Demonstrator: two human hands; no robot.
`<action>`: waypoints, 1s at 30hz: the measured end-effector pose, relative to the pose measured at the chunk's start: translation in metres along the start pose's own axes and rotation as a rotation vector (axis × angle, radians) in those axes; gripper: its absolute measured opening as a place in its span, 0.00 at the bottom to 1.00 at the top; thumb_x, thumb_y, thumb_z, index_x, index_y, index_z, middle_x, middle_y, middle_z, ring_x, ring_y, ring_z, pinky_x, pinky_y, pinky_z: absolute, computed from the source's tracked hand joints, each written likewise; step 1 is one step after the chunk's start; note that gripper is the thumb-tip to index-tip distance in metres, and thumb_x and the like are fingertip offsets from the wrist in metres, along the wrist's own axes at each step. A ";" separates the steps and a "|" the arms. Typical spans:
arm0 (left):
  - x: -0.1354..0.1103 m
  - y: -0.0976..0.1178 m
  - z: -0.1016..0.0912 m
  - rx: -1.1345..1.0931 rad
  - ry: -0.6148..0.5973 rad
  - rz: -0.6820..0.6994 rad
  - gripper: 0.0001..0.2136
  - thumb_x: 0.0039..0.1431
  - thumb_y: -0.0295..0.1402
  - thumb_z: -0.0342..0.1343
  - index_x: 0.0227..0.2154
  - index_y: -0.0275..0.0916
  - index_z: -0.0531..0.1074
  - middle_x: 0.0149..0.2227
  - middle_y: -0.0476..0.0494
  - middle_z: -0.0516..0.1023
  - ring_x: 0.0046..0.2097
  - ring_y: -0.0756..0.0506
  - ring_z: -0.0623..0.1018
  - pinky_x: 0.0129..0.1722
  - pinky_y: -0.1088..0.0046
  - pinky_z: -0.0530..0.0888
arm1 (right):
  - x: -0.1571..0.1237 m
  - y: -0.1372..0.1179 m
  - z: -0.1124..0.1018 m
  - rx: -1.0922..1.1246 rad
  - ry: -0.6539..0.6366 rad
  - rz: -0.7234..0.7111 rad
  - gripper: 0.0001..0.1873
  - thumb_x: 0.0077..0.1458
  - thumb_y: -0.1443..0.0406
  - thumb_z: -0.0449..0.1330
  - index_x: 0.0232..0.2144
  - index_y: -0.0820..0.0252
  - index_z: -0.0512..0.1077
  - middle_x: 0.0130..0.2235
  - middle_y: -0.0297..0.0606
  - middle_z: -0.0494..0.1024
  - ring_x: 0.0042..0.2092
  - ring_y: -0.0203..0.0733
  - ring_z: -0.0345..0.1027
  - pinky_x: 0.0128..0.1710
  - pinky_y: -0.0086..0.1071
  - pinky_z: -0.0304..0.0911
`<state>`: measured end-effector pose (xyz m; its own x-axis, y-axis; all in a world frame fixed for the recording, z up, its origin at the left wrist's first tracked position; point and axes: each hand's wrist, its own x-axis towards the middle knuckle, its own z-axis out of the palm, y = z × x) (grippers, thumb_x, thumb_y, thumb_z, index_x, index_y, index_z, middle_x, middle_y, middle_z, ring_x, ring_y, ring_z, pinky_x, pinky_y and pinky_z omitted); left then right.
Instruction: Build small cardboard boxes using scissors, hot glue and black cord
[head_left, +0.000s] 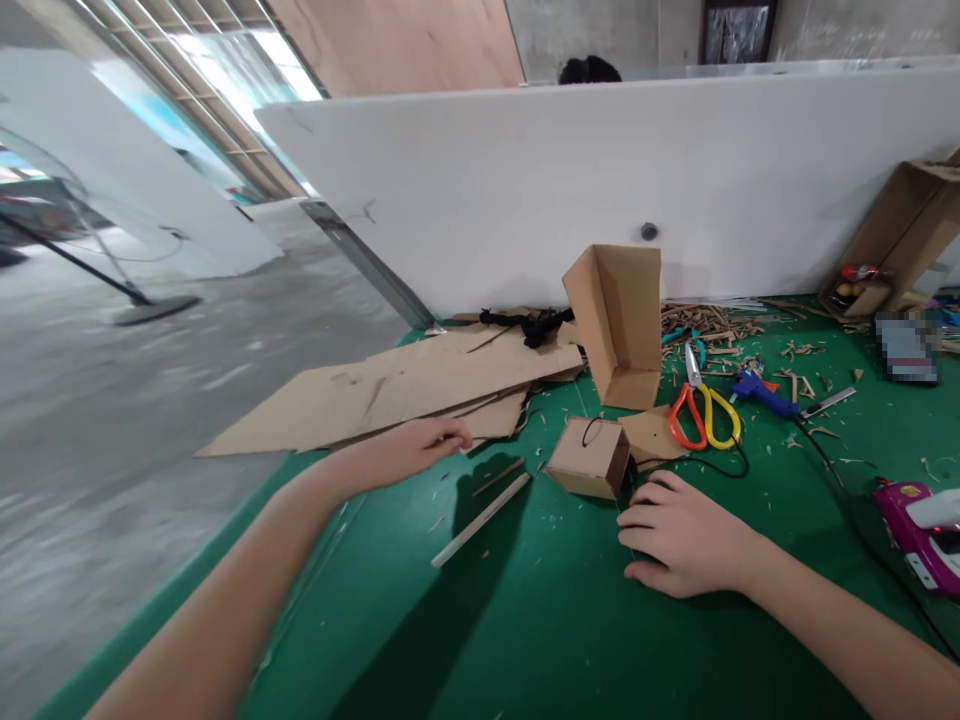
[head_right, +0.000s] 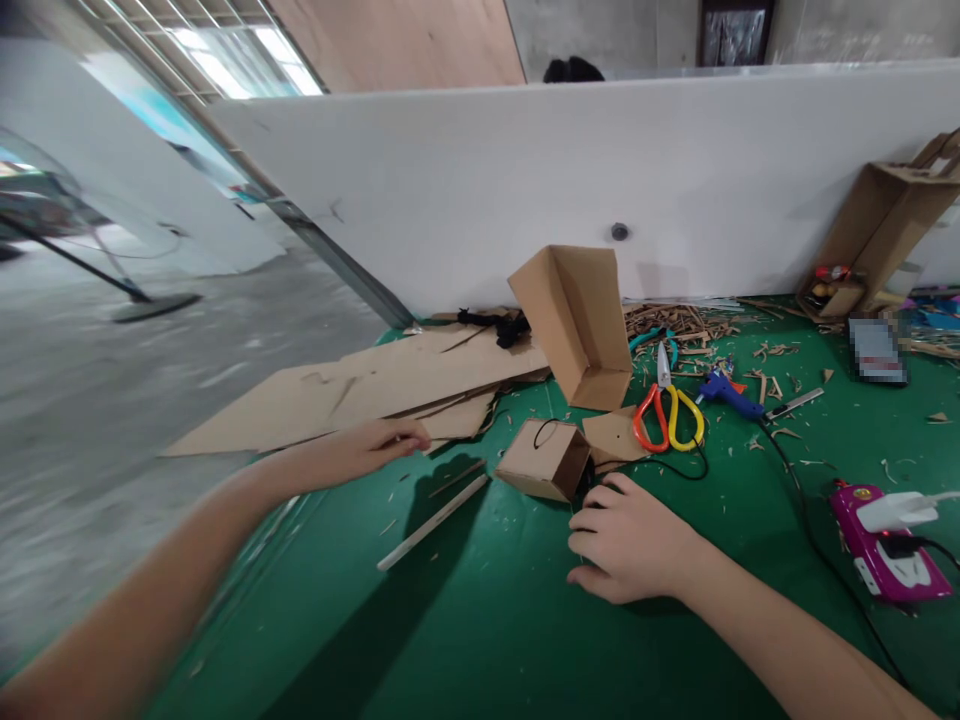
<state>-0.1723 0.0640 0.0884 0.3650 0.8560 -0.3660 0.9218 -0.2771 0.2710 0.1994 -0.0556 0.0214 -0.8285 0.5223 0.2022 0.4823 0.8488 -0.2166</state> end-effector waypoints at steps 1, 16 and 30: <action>-0.005 -0.004 -0.001 -0.003 0.003 -0.029 0.16 0.67 0.36 0.40 0.39 0.37 0.74 0.37 0.44 0.79 0.39 0.44 0.76 0.41 0.73 0.70 | 0.000 -0.001 -0.001 0.001 0.002 -0.004 0.16 0.65 0.55 0.54 0.40 0.59 0.76 0.46 0.37 0.81 0.50 0.46 0.66 0.55 0.43 0.54; -0.033 0.073 -0.020 -0.618 0.357 0.102 0.10 0.65 0.41 0.46 0.40 0.41 0.68 0.25 0.53 0.63 0.25 0.52 0.64 0.28 0.76 0.65 | 0.003 -0.013 0.001 0.238 0.269 0.050 0.14 0.65 0.61 0.53 0.49 0.58 0.72 0.41 0.42 0.80 0.43 0.44 0.70 0.48 0.41 0.62; -0.017 0.203 -0.003 -0.408 0.304 0.367 0.12 0.67 0.41 0.47 0.45 0.42 0.69 0.36 0.46 0.80 0.36 0.45 0.80 0.35 0.70 0.75 | 0.053 0.016 -0.079 0.771 0.971 0.390 0.16 0.68 0.57 0.48 0.33 0.56 0.68 0.36 0.36 0.72 0.40 0.38 0.69 0.46 0.38 0.68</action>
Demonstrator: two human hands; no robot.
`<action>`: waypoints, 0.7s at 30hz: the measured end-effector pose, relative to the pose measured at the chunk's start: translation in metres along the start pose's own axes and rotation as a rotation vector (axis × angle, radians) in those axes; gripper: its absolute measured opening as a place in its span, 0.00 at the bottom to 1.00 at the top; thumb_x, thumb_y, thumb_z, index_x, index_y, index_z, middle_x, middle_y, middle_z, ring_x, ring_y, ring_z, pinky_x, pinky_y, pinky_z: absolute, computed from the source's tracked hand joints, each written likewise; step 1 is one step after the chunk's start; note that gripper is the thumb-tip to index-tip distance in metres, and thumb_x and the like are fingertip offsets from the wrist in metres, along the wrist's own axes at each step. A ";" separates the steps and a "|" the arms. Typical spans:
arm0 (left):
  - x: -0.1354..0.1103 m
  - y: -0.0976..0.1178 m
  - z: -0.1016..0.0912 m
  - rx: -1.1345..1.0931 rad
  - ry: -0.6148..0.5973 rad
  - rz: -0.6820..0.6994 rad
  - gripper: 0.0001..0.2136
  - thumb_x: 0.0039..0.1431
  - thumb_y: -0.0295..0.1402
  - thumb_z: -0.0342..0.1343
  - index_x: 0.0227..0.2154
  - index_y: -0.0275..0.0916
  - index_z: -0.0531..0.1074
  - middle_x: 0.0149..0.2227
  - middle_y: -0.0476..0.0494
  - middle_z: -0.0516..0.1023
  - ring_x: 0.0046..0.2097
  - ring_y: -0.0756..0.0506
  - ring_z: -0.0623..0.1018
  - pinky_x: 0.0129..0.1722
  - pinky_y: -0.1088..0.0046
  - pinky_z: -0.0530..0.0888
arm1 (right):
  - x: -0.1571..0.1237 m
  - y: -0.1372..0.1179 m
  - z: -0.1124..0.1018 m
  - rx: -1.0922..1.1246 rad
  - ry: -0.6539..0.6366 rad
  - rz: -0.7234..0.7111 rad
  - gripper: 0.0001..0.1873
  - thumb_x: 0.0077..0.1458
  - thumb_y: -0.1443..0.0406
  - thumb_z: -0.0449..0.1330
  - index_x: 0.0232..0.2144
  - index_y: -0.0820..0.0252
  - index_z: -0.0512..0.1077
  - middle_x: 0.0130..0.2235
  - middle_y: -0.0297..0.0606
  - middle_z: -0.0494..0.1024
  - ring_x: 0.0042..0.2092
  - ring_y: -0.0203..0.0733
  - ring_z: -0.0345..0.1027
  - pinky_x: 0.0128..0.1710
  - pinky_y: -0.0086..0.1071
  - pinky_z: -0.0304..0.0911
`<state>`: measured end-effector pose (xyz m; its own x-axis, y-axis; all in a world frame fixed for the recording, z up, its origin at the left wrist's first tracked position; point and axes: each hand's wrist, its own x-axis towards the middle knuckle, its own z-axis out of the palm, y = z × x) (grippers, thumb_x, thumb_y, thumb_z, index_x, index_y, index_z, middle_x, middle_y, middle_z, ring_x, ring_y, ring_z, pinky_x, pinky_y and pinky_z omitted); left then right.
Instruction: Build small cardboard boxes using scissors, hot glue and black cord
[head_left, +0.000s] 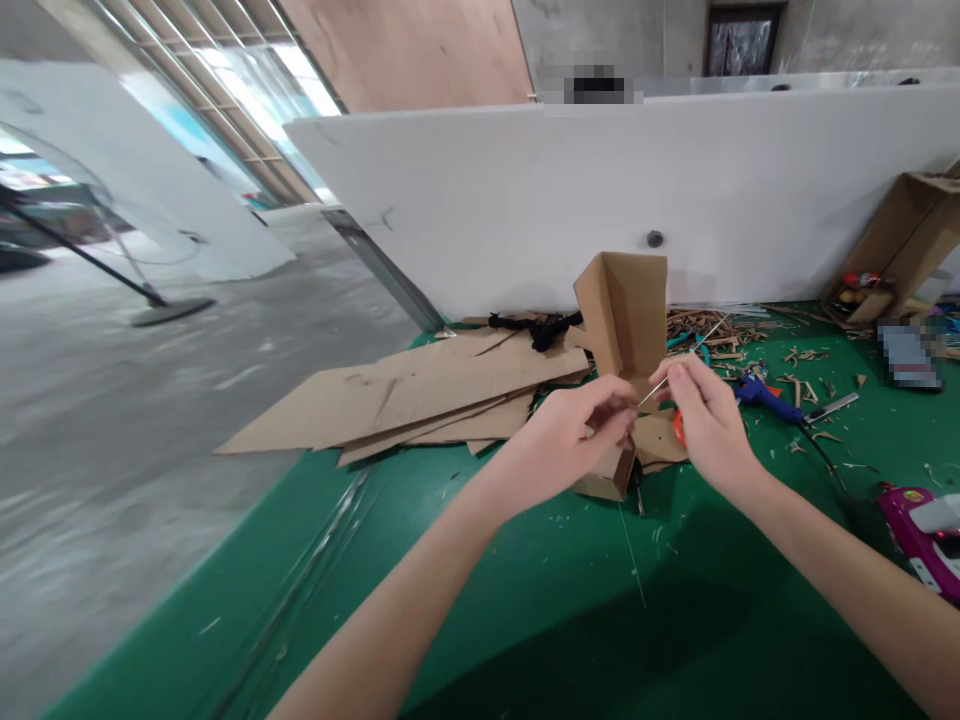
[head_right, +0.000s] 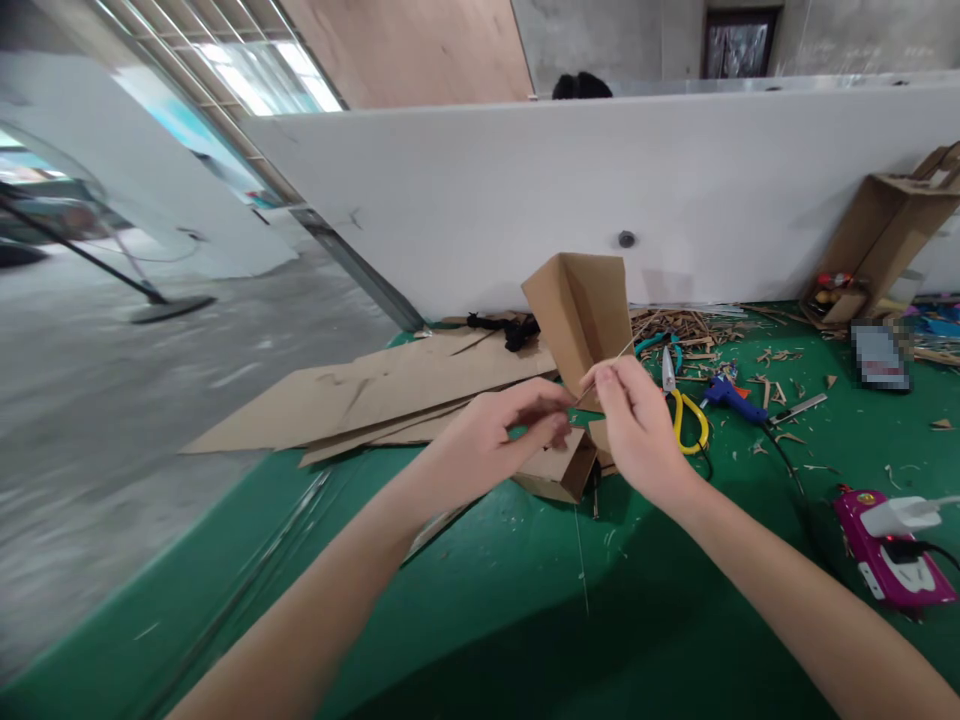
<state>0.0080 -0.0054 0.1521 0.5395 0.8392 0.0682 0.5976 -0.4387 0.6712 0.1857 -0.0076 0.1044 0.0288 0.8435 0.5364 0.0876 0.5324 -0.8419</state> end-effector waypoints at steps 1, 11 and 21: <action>0.000 0.000 -0.003 0.101 0.025 -0.027 0.16 0.66 0.44 0.47 0.50 0.42 0.68 0.42 0.42 0.80 0.41 0.42 0.80 0.38 0.67 0.75 | 0.006 0.000 -0.002 0.056 0.048 -0.022 0.16 0.68 0.56 0.47 0.32 0.55 0.67 0.36 0.35 0.72 0.40 0.38 0.70 0.45 0.37 0.68; -0.027 -0.019 0.049 0.687 -0.060 -0.517 0.45 0.59 0.59 0.48 0.70 0.34 0.44 0.55 0.25 0.73 0.47 0.27 0.79 0.37 0.60 0.74 | 0.030 0.024 -0.034 0.052 0.065 0.006 0.16 0.67 0.49 0.49 0.37 0.51 0.65 0.21 0.24 0.53 0.19 0.32 0.47 0.16 0.27 0.52; -0.035 -0.030 0.012 0.583 0.177 -0.493 0.46 0.59 0.55 0.51 0.70 0.37 0.37 0.62 0.26 0.67 0.49 0.28 0.79 0.38 0.58 0.75 | 0.046 -0.007 -0.077 -0.764 -0.220 -0.219 0.11 0.66 0.62 0.51 0.41 0.54 0.74 0.42 0.41 0.80 0.42 0.47 0.73 0.41 0.41 0.64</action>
<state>-0.0215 -0.0257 0.1205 0.0573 0.9983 0.0125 0.9850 -0.0586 0.1624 0.2631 0.0218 0.1393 -0.2566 0.7630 0.5933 0.7241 0.5583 -0.4049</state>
